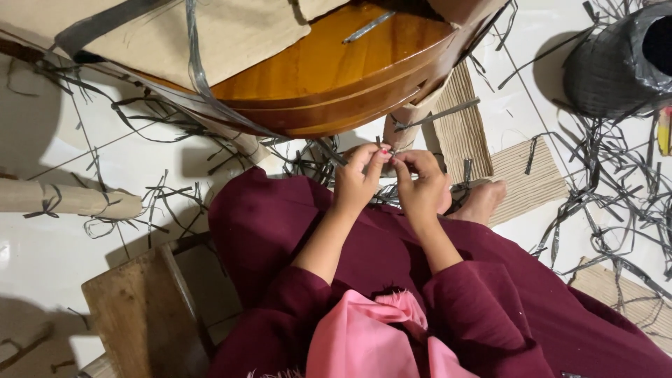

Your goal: Wrapping wooden furniture components with cardboard and securing them with plastic ties for protection during transport.

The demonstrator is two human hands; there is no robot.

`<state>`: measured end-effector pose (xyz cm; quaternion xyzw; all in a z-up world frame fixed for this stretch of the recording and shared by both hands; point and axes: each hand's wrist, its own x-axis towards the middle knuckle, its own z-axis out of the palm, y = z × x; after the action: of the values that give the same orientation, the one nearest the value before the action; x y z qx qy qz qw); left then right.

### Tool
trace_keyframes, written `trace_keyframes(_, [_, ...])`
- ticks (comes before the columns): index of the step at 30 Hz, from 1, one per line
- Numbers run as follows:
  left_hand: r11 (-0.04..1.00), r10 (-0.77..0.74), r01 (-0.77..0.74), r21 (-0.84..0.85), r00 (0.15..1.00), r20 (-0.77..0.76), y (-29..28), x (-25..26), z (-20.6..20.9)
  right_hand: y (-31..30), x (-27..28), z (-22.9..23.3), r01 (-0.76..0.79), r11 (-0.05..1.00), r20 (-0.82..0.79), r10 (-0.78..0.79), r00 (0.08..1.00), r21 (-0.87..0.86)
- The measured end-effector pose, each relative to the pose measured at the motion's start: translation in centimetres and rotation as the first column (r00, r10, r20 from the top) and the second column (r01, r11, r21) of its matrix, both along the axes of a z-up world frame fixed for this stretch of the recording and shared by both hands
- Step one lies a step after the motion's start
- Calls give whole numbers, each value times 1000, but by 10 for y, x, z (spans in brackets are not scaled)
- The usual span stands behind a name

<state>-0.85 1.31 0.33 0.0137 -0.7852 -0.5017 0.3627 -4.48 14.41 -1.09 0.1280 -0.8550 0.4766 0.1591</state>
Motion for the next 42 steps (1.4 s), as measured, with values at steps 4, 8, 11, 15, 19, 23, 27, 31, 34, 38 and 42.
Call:
trace_keyframes(4, [981,90,-90,-173,996,-6,5,4,10,-6,8,-4,-29,998,10,30,1000,-63])
trace_keyframes(8, [967,106,-108,-232,994,-23,-3,3,-5,-12,16,1,-85,966,121,118,986,-245])
trace_keyframes(11, [955,108,-115,-273,993,-39,-5,-3,-19,-11,13,6,-90,948,244,169,955,-306])
trace_keyframes(15, [930,78,-101,-353,994,-79,-2,-4,-16,-2,-11,-13,-57,998,533,38,845,19])
trace_keyframes(19, [927,33,-39,-373,999,-22,1,3,0,2,-11,28,-113,981,506,180,843,-161])
trace_keyframes(23, [967,28,-10,-253,997,66,4,5,-9,7,-18,15,-194,981,595,171,785,-26])
trace_keyframes(27, [1000,21,-17,-26,982,187,9,8,3,14,-13,-2,-214,966,559,98,823,145])
trace_keyframes(31, [1000,18,-11,-28,971,238,6,3,-3,17,-16,-6,-221,958,488,107,866,184])
trace_keyframes(34, [993,51,-26,-115,974,222,3,1,-2,17,-18,-5,-246,935,458,107,882,255])
trace_keyframes(38, [985,78,-53,-166,986,148,0,-2,4,12,-17,1,-269,874,423,83,903,404])
trace_keyframes(42, [953,158,-140,-269,986,48,-3,-5,-7,12,-14,-1,-257,820,369,60,927,511])
